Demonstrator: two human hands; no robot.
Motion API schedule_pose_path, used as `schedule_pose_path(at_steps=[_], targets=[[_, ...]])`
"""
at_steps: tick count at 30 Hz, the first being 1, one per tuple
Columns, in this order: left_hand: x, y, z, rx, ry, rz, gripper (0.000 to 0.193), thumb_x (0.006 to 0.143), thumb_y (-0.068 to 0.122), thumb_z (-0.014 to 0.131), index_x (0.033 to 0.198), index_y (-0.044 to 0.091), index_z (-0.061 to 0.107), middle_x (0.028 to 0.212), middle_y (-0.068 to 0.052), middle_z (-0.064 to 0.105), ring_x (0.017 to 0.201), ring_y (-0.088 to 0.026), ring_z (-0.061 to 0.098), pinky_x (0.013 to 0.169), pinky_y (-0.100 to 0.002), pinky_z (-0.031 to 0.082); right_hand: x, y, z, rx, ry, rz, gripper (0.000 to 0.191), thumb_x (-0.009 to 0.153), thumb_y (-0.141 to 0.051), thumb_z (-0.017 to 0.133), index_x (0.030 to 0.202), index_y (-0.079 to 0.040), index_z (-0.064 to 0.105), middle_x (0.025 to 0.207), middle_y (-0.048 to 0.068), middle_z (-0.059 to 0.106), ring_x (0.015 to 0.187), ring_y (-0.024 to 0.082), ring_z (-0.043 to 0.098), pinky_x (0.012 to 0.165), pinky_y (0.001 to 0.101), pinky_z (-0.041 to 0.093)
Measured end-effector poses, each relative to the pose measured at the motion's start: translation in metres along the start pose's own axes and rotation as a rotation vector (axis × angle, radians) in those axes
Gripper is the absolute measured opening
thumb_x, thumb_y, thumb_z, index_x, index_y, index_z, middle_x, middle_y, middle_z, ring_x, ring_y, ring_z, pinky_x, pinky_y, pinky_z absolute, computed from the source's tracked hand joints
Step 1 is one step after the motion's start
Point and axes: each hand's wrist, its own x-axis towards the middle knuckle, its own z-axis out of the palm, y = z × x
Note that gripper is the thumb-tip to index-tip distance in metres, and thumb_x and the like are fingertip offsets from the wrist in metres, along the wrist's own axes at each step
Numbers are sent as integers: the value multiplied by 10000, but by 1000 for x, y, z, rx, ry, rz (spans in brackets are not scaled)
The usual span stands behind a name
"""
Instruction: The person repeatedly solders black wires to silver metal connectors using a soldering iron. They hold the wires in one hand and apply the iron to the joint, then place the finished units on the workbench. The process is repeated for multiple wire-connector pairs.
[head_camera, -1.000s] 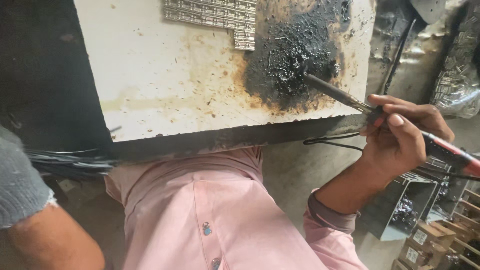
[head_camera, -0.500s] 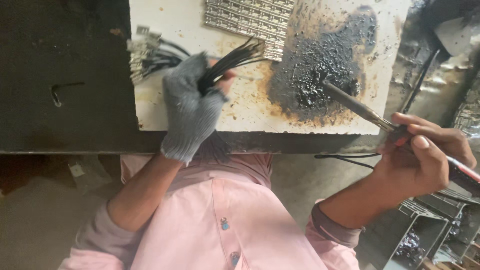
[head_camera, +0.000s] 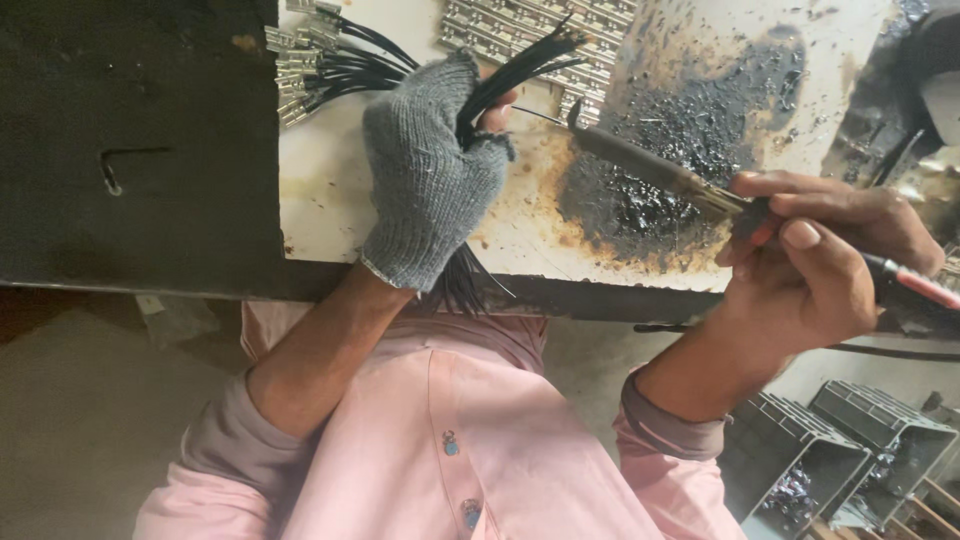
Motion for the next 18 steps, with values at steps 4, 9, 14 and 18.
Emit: schedule_pose_path(at_steps=[4,9,14,18], targets=[[1,-6,4,92,21,12,76,937,142,767,982,90,733,812,-72,656,687,-221,648,635,-390,479,8,3,8,-42,-27,1,182,927,19,587,870,191,575,960,453,651,563,331,637,459,354,524],[3,-10,8,107,34,4,118,953,133,743,1004,44,685,817,-88,632,651,-224,639,626,-395,496,12,2,6,-105,-52,13,172,960,22,590,901,180,554,1004,459,659,589,346,640,483,359,532],[2,-11,7,65,29,2,123,949,121,729,1043,46,701,850,-111,647,709,-262,665,650,-409,517,7,2,4,-109,-12,11,164,961,7,592,913,162,562,1006,450,679,573,334,651,493,352,542],[3,-10,5,101,36,45,146,938,119,720,1065,51,701,898,-128,651,771,-298,675,689,-424,528,5,4,2,-93,-4,-2,162,954,1,602,894,146,560,978,423,677,617,359,679,492,362,549]])
